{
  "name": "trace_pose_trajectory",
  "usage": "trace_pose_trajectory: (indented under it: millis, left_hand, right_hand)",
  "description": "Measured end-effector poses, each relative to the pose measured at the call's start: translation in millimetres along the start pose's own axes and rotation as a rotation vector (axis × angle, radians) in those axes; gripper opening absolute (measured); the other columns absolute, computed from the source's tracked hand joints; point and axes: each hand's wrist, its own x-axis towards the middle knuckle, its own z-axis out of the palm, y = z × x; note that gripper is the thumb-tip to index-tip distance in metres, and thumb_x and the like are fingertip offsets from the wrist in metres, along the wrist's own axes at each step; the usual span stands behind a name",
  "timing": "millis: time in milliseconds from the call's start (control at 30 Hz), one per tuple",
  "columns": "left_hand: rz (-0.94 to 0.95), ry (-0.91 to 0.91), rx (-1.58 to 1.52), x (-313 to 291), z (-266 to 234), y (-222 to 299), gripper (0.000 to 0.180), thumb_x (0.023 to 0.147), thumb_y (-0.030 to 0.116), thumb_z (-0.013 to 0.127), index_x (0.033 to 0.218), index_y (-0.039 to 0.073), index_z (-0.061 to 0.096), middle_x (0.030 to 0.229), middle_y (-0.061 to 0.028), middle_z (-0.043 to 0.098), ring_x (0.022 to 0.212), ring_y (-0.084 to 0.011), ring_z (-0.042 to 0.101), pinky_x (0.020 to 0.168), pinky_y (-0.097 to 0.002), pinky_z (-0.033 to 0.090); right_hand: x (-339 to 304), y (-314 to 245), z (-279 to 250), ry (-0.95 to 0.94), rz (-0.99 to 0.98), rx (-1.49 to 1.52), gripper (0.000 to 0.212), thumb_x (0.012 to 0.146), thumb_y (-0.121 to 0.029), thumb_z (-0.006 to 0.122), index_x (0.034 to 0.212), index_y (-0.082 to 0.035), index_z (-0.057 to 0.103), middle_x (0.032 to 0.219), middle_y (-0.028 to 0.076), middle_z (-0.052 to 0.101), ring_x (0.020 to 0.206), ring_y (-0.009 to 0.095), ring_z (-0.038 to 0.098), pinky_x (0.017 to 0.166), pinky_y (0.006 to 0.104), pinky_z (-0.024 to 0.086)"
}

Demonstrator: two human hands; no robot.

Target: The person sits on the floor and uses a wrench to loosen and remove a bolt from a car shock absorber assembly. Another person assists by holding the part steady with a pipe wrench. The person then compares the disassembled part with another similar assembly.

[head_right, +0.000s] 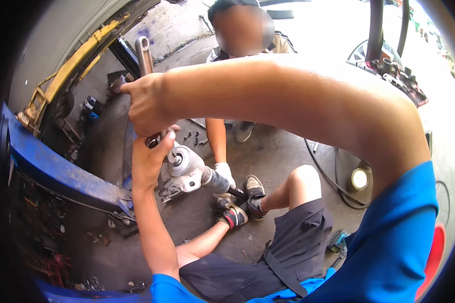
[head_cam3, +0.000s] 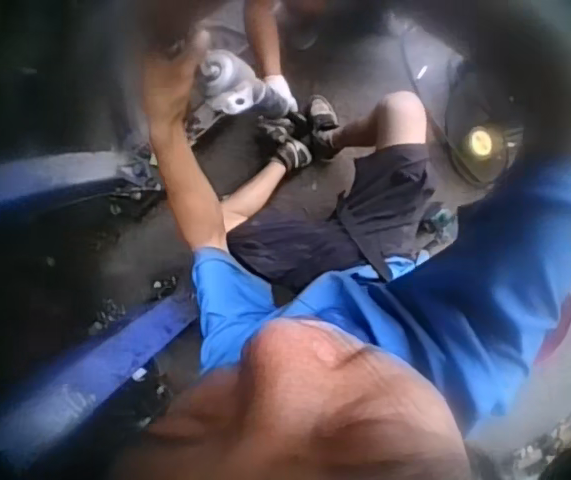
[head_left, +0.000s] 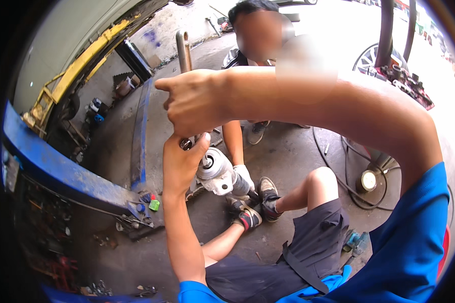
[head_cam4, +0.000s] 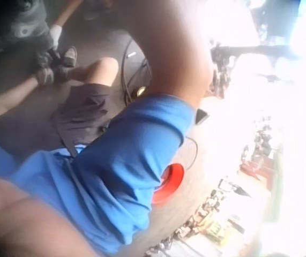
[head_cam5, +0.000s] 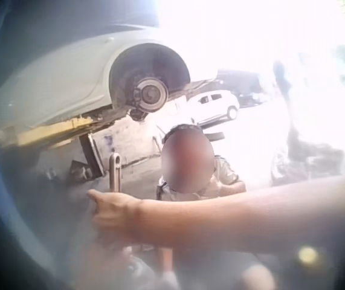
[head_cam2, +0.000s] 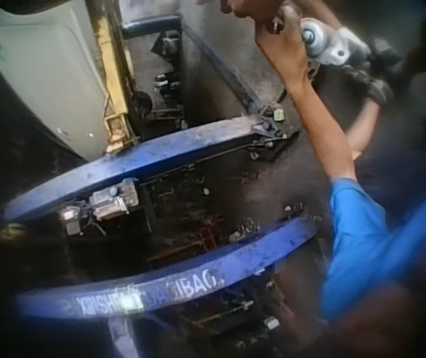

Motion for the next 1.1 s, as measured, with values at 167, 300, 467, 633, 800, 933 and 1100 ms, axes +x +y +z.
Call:
trace_pose_trajectory:
  millis: [167,300,467,633,800,933,1100]
  left_hand:
    - [0.003,0.071,-0.161,2.0,6.2,-9.5,0.021,0.091,0.011,0.066,0.105,-0.005,0.066,0.101,-0.0048,0.069,0.091,-0.0111,0.060,0.082,-0.0285,0.048]
    - [0.181,0.155,-0.345,-6.0,15.2,-6.3,0.018,0.093,0.010,0.065,0.105,-0.003,0.065,0.100,-0.0041,0.068,0.088,-0.0109,0.061,0.080,-0.0274,0.049]
    - [-0.118,0.101,-0.278,2.2,20.6,-4.1,0.015,0.096,0.010,0.063,0.107,0.000,0.063,0.100,-0.0026,0.066,0.078,-0.0045,0.053,0.071,-0.0219,0.045]
    - [-0.131,0.126,-0.263,-1.0,30.7,8.4,0.013,0.098,0.008,0.061,0.107,0.000,0.062,0.097,-0.0024,0.064,0.077,-0.0042,0.053,0.068,-0.0206,0.045]
    - [-0.103,0.121,-0.213,3.3,24.3,2.0,0.014,0.098,0.008,0.060,0.109,-0.001,0.061,0.102,-0.0051,0.066,0.077,-0.0051,0.055,0.068,-0.0215,0.046]
    - [-0.170,0.127,-0.224,3.4,25.1,8.2,0.014,0.098,0.009,0.061,0.108,0.000,0.061,0.099,-0.0045,0.065,0.075,-0.0046,0.056,0.060,-0.0201,0.044]
    - [-0.181,0.065,-0.137,4.2,29.8,16.5,0.013,0.098,0.010,0.062,0.108,0.001,0.061,0.089,-0.0012,0.062,0.066,-0.0025,0.051,0.050,-0.0194,0.038]
  right_hand:
    - [-22.0,0.4,2.3,0.452,0.308,0.135,0.021,0.069,-0.031,0.077,0.086,-0.021,0.073,0.101,-0.006,0.064,0.113,0.010,0.052,0.094,0.0384,0.038]
    - [-32.3,-91.3,-5.2,0.868,0.884,0.647,0.036,0.075,-0.019,0.076,0.107,-0.010,0.062,0.092,0.010,0.055,0.096,0.025,0.061,0.070,0.0356,0.051]
    - [1.1,-221.6,-22.0,0.876,1.208,1.489,0.062,0.085,-0.004,0.064,0.141,0.002,0.039,0.117,0.023,0.058,0.081,0.036,0.067,0.064,0.0405,0.056]
    - [51.9,-256.9,-20.2,0.998,1.456,1.451,0.075,0.084,-0.002,0.066,0.146,0.012,0.026,0.140,0.035,0.043,0.094,0.044,0.067,0.073,0.0417,0.058]
    - [65.6,-250.6,-11.0,0.863,1.552,1.308,0.065,0.086,-0.006,0.060,0.143,0.012,0.035,0.133,0.033,0.053,0.089,0.036,0.071,0.067,0.0371,0.059]
    - [83.8,-255.4,3.5,0.741,1.601,1.109,0.061,0.085,-0.009,0.059,0.140,0.013,0.041,0.125,0.030,0.061,0.072,0.026,0.072,0.057,0.0327,0.058]
    - [89.6,-269.9,25.7,0.851,1.639,1.582,0.029,0.093,-0.016,0.060,0.118,-0.003,0.054,0.099,0.023,0.066,0.071,0.044,0.064,0.059,0.0511,0.052]
